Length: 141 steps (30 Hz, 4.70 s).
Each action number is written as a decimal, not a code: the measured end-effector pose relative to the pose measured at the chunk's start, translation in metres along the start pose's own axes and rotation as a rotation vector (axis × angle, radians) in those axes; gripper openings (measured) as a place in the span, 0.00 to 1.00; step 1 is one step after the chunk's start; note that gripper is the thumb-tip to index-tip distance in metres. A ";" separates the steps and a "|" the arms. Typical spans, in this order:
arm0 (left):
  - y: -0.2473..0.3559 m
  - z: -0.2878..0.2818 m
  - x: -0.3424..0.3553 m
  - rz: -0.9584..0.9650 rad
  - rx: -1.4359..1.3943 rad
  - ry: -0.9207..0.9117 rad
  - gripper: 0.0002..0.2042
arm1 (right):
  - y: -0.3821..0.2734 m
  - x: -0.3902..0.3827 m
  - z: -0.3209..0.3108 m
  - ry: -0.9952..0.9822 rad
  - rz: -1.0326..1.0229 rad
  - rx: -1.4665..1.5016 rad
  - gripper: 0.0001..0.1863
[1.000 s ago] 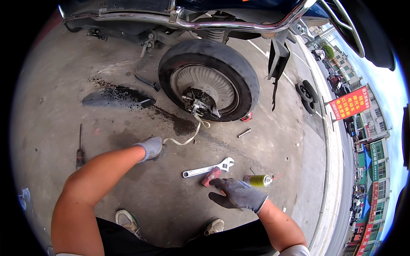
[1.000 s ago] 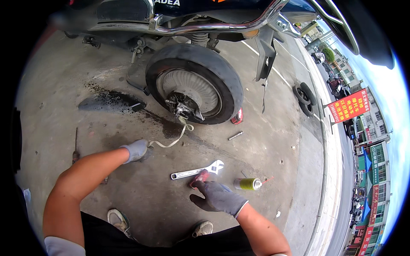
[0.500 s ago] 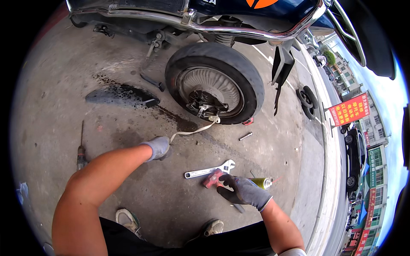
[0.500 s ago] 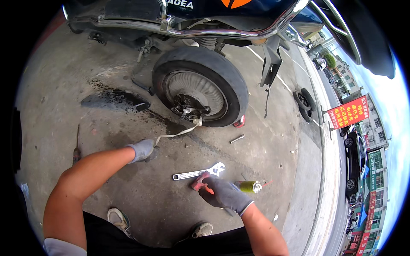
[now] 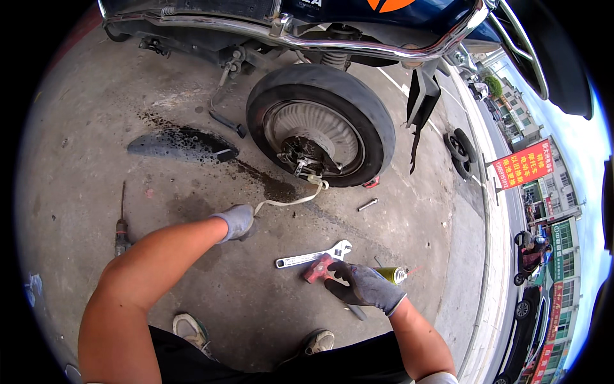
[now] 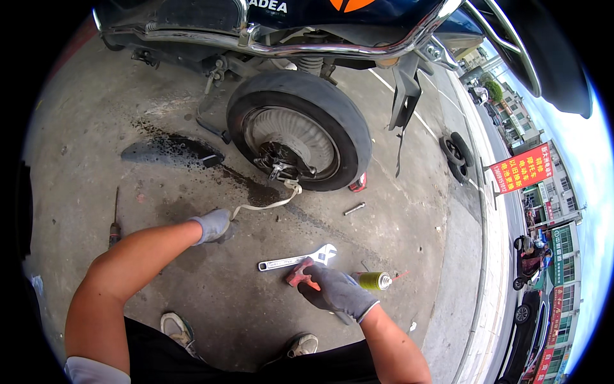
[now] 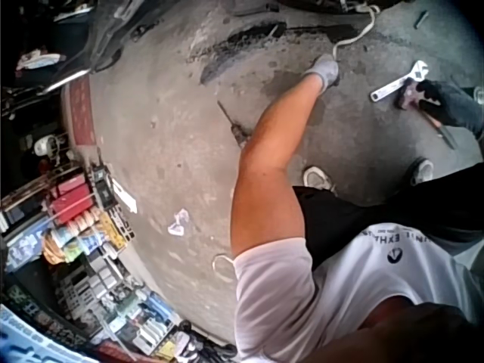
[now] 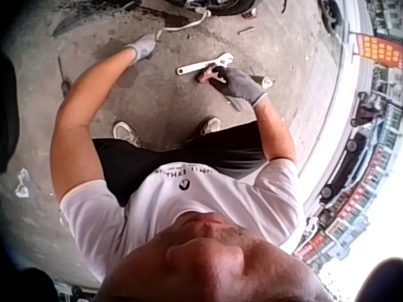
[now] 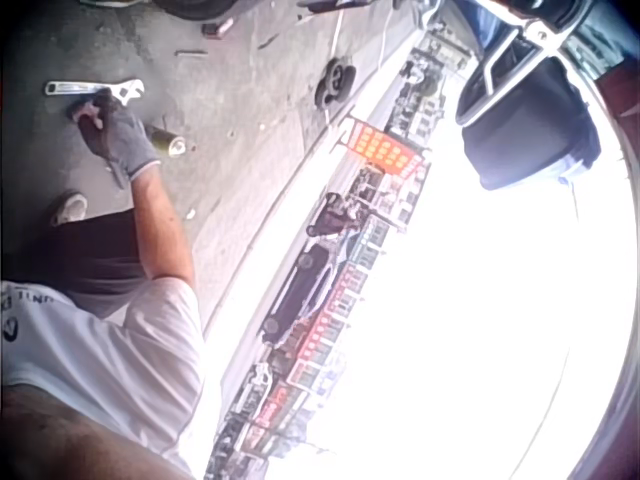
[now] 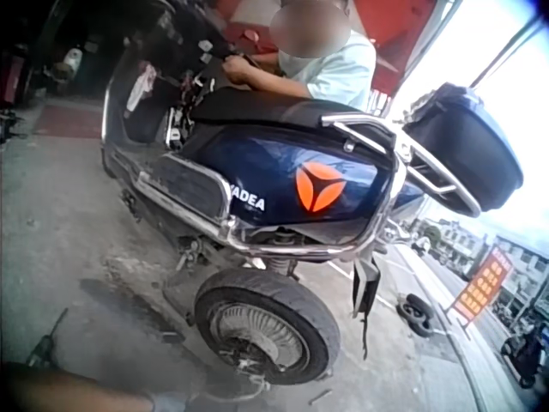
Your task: The person sprays lubricant on the rear brake assembly of a motorcycle, then uses a wrench and screwdriver to loosen and remove the brake cable and related components.
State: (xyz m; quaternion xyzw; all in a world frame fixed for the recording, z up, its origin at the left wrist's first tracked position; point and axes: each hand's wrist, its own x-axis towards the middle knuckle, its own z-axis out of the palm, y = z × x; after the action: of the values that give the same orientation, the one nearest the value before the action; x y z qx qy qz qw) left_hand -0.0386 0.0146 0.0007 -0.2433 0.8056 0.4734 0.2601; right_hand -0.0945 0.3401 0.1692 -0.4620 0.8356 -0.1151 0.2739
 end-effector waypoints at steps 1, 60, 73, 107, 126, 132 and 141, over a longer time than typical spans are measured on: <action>0.002 0.001 0.001 -0.004 0.004 -0.008 0.12 | 0.001 -0.001 0.000 0.007 -0.010 0.003 0.21; 0.053 0.076 -0.107 0.091 -0.370 -0.367 0.15 | -0.086 -0.032 0.074 -0.516 -0.295 0.022 0.29; 0.101 0.002 -0.299 0.748 1.130 -0.433 0.18 | -0.081 -0.065 0.095 -0.499 -0.635 -0.143 0.29; 0.094 -0.026 -0.328 0.847 0.711 -0.327 0.09 | -0.093 -0.037 0.069 -0.555 -0.380 -0.005 0.25; 0.088 -0.021 -0.319 0.872 0.654 -0.422 0.14 | -0.091 -0.035 0.070 -0.556 -0.368 -0.016 0.25; 0.093 -0.025 -0.330 0.872 0.651 -0.299 0.10 | -0.086 -0.036 0.073 -0.495 -0.461 -0.075 0.27; 0.092 -0.026 -0.331 0.866 0.651 -0.294 0.10 | -0.089 -0.034 0.070 -0.557 -0.375 -0.031 0.26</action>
State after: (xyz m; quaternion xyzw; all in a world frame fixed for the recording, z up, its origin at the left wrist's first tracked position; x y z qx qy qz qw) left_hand 0.1444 0.0796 0.2848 0.2710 0.8917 0.2929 0.2134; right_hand 0.0227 0.3240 0.1627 -0.6255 0.6307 -0.0200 0.4588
